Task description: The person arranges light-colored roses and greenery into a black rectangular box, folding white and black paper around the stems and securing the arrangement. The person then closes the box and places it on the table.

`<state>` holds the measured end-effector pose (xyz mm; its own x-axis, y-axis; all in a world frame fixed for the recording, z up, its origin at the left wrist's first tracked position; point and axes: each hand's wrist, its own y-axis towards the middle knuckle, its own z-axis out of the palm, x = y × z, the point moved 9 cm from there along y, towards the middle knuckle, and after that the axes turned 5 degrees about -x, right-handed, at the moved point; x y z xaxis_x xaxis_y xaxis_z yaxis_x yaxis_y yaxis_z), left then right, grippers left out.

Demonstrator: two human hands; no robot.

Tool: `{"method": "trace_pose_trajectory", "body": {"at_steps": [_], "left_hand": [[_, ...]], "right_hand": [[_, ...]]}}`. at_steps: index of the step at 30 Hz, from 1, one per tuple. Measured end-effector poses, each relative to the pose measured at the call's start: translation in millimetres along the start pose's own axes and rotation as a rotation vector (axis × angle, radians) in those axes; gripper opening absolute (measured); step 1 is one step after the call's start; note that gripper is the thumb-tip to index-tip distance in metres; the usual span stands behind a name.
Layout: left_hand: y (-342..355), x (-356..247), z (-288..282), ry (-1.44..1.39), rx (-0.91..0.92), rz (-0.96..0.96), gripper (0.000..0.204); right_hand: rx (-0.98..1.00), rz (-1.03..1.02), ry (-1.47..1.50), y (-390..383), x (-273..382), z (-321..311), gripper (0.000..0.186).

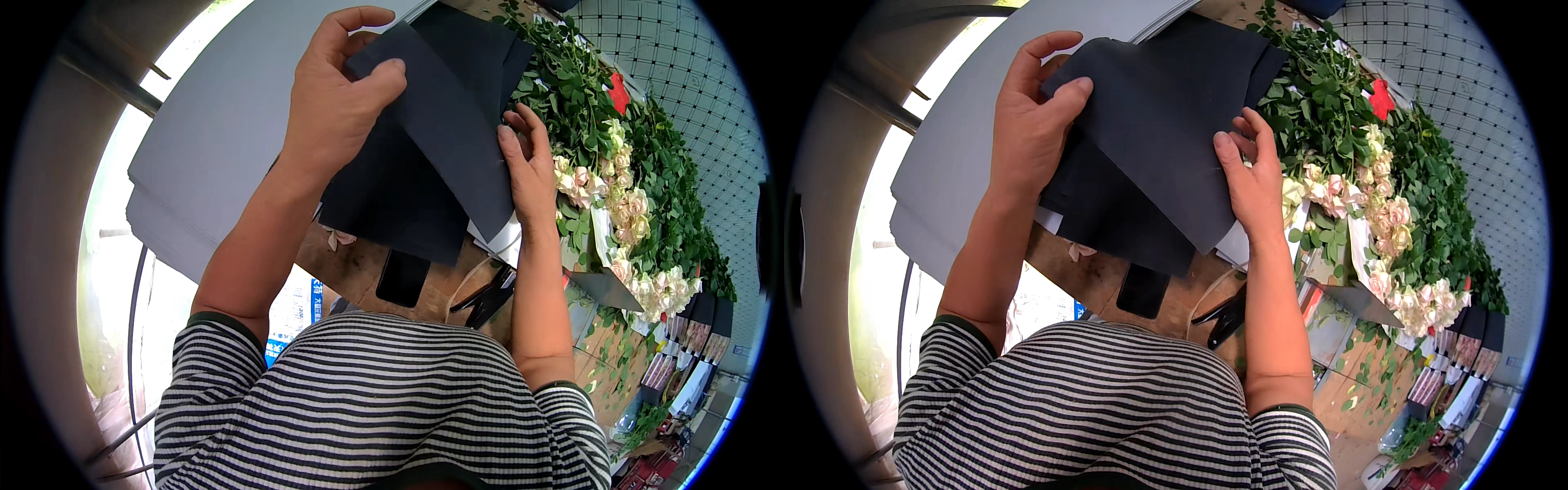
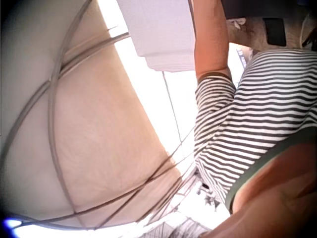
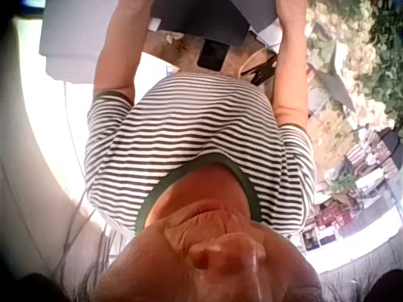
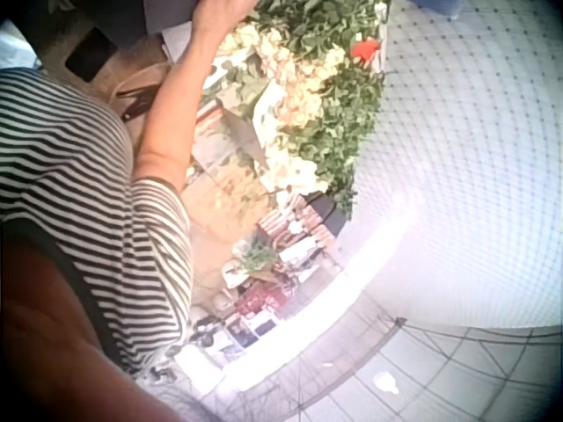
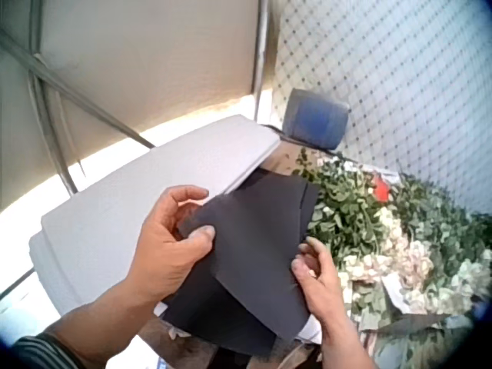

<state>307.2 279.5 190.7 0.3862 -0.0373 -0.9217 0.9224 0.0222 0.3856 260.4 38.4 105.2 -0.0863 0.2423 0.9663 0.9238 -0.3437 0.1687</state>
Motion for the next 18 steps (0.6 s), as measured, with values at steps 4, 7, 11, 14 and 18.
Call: {"method": "trace_pose_trajectory", "body": {"at_steps": [4,7,11,14,18], "left_hand": [[-22.1,-52.3,38.0,-0.093,0.230,0.220,0.052],[-17.7,-29.0,49.8,-0.488,0.303,-0.061,0.055],[-28.9,-47.1,84.3,-0.485,0.629,-0.294,0.045],[-94.8,-116.0,99.8,-0.648,1.128,0.145,0.030],[-167.0,-134.1,81.5,-0.605,1.390,0.393,0.025]], "right_hand": [[-0.062,0.016,0.098,-5.0,8.2,-30.0,0.062],[0.104,0.199,0.336,-41.4,-9.6,-5.2,0.061],[0.225,0.150,0.362,-68.5,-12.0,20.2,0.062],[0.203,0.120,0.354,-60.0,-2.7,6.8,0.069],[0.065,0.261,0.603,-14.4,-24.8,-37.4,0.078]]}}
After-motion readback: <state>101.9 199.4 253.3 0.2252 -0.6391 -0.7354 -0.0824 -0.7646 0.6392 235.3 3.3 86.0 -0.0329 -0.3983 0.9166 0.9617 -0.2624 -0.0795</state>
